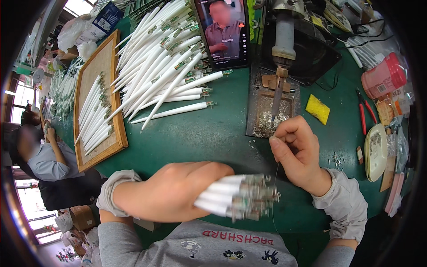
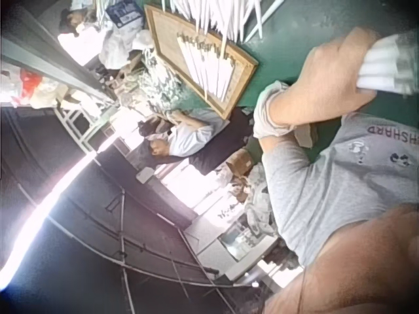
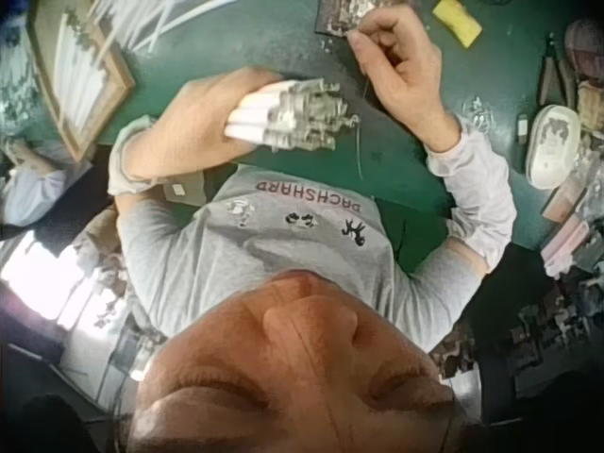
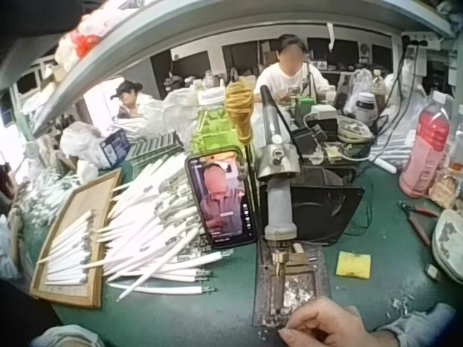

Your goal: The person solders wires to small green circuit boards that are attached to white light tubes. This is done using a soldering iron and solder wire.

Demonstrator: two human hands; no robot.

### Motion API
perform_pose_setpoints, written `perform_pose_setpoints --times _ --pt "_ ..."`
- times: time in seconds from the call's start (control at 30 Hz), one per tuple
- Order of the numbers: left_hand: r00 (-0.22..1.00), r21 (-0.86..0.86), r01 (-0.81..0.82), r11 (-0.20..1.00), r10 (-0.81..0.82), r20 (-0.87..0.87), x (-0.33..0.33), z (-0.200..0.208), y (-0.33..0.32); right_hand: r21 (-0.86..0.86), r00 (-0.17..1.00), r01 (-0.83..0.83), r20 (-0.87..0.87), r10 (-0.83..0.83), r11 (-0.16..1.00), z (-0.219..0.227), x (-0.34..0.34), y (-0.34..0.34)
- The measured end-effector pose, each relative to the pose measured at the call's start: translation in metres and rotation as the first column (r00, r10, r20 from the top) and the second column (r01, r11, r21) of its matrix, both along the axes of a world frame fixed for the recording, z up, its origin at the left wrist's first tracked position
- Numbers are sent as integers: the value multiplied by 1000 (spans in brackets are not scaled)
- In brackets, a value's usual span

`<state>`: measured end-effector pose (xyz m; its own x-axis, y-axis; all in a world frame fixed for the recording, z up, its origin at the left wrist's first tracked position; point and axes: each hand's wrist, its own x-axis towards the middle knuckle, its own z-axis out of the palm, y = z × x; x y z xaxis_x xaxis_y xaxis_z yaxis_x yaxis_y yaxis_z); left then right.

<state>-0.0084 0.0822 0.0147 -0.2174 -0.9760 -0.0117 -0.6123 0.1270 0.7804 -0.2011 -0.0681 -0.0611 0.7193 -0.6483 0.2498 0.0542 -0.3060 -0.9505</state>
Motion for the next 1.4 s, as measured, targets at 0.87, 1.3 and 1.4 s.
perform_pose_setpoints --times 0.87,1.3,1.4 --pt "778 -568 200 798 224 588 -9 -14 5 3 999 -17 -46 17 1000 3 -3 0" --pt "254 -642 -309 701 712 655 123 24 50 140 979 -166 -92 180 976 18 -17 14" --pt "19 -584 -569 579 719 694 212 39 68 216 956 -236 -125 266 948 32 -14 14"
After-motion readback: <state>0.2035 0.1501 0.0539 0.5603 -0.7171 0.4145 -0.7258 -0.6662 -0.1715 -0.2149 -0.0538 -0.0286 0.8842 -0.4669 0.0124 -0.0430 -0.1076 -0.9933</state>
